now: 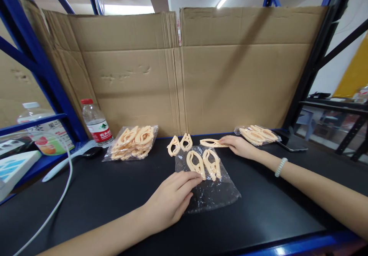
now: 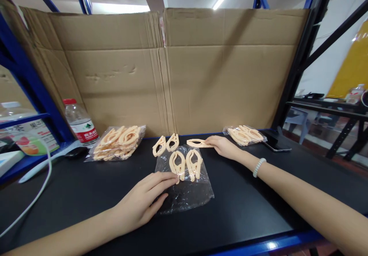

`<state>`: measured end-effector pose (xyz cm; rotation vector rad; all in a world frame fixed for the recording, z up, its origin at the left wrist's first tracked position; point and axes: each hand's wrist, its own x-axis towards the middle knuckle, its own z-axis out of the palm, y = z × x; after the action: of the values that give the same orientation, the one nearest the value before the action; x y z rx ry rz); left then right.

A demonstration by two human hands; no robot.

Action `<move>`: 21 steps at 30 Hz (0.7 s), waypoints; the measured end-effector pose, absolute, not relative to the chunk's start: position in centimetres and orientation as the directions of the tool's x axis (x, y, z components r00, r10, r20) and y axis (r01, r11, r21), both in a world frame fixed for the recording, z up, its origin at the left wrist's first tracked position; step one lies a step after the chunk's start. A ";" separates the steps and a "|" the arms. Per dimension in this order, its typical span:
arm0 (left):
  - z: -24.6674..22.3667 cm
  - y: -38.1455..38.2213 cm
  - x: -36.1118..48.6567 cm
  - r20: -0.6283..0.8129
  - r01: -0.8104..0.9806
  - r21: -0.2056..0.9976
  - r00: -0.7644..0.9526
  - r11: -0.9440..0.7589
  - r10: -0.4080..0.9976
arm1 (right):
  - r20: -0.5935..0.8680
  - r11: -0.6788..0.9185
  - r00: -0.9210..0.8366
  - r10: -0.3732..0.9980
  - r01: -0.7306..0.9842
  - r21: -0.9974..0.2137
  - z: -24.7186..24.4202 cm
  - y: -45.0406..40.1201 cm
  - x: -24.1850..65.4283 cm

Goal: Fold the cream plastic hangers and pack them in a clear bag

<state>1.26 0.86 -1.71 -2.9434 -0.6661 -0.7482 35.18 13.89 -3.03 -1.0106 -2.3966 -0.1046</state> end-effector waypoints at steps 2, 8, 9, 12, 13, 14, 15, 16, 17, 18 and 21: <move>-1.8 1.0 1.3 0.461 0.412 0.073 0.794 -0.908 0.397 | 0.480 0.743 -0.622 0.619 0.661 -0.102 -2.9 11.5 35.7; -1.8 1.0 1.3 0.462 0.414 0.081 0.791 -0.907 0.402 | 0.363 0.743 -0.742 0.563 0.647 0.170 -1.4 1.4 35.4; -1.8 1.0 1.3 0.465 0.414 0.081 0.789 -0.907 0.402 | 0.348 0.738 -0.746 0.568 0.649 0.186 -1.1 -0.4 35.1; -1.8 1.1 1.4 0.472 0.416 0.081 0.784 -0.906 0.402 | 0.356 0.705 -0.737 0.574 0.666 0.242 -0.6 -4.9 34.2; -1.9 1.1 1.4 0.474 0.417 0.081 0.783 -0.905 0.403 | 0.358 0.704 -0.744 0.564 0.660 0.262 -0.7 -6.0 33.9; -1.9 1.2 1.4 0.473 0.419 0.081 0.782 -0.904 0.405 | 0.363 0.702 -0.751 0.551 0.653 0.284 -0.8 -6.9 33.7; -1.9 1.2 1.5 0.473 0.420 0.079 0.783 -0.904 0.405 | 0.366 0.704 -0.761 0.535 0.642 0.306 -1.0 -7.6 33.5; -1.9 1.2 1.5 0.472 0.421 0.075 0.784 -0.904 0.404 | 0.369 0.703 -0.770 0.520 0.632 0.326 -1.3 -8.2 33.4; -2.0 1.2 1.5 0.474 0.423 0.070 0.783 -0.904 0.403 | 0.377 0.697 -0.775 0.508 0.626 0.350 -1.7 -8.6 33.2; -2.0 1.2 1.5 0.478 0.423 0.063 0.782 -0.904 0.400 | 0.389 0.684 -0.776 0.497 0.626 0.374 -2.1 -9.0 33.1; -2.0 1.2 1.5 0.496 0.421 0.047 0.778 -0.906 0.387 | 0.450 0.633 -0.765 0.460 0.638 0.439 -3.1 -9.9 32.6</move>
<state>1.54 1.18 -2.02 -2.8987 -0.6593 -0.7862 32.55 -9.90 -3.11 -0.8859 -2.5607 -0.8558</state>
